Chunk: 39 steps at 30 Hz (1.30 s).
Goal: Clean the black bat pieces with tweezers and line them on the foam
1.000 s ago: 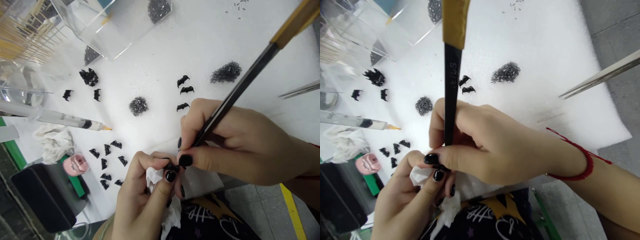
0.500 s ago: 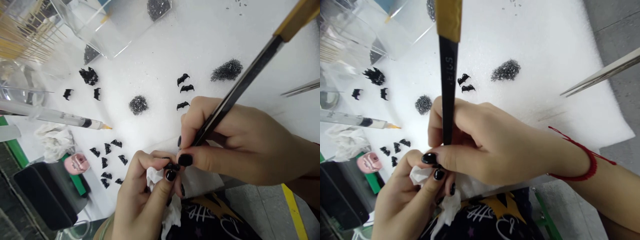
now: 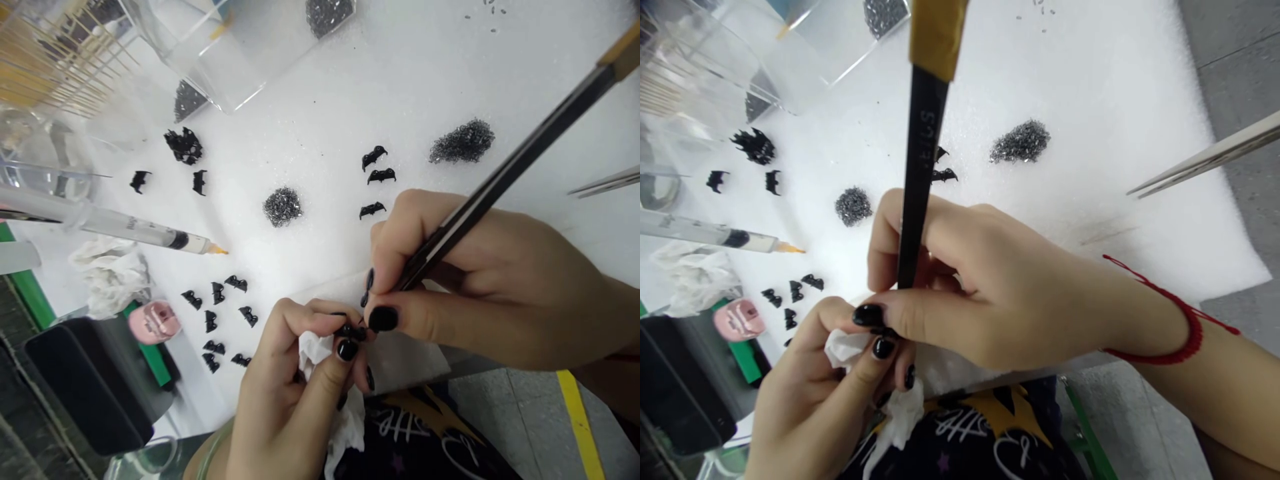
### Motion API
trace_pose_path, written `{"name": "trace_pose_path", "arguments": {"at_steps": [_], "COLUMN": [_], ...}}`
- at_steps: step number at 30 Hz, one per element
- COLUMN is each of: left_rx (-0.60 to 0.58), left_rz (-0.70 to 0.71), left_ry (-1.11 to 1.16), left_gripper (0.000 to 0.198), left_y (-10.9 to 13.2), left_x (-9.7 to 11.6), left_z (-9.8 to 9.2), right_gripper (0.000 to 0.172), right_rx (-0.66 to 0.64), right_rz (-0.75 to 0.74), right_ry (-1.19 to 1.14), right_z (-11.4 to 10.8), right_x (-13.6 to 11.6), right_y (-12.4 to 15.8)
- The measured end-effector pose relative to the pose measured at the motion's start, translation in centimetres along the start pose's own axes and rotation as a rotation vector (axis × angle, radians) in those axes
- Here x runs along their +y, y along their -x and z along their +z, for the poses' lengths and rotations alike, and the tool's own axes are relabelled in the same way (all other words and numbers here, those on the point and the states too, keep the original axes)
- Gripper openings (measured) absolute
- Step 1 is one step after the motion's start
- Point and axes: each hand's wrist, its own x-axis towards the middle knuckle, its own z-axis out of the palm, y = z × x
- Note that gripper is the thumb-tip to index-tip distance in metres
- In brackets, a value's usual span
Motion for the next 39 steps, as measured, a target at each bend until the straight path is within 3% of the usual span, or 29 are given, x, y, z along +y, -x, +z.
{"name": "trace_pose_path", "arguments": {"at_steps": [13,20,27,39], "left_rx": [0.007,-0.002,0.028,0.027], "left_rz": [-0.046,-0.019,-0.010,-0.006], "left_ry": [0.012,0.005,0.050,0.044], "left_gripper": [0.010,0.011,0.011,0.011], "left_y": [0.16,0.11,0.09,0.23], "left_x": [0.05,0.13,0.05,-0.22], "left_z": [0.11,0.27,0.25,0.39], "right_gripper": [0.015,0.014,0.016,0.011], "right_rx": [-0.015,0.094,0.069,0.096], "right_rz": [0.011,-0.019,0.030,0.027], "right_ry": [-0.017,-0.136,-0.212,-0.166], "right_z": [-0.08,0.49,0.87,0.47], "right_x": [-0.22,0.16,-0.34,0.35], "right_y": [0.18,0.37,0.29,0.06]}}
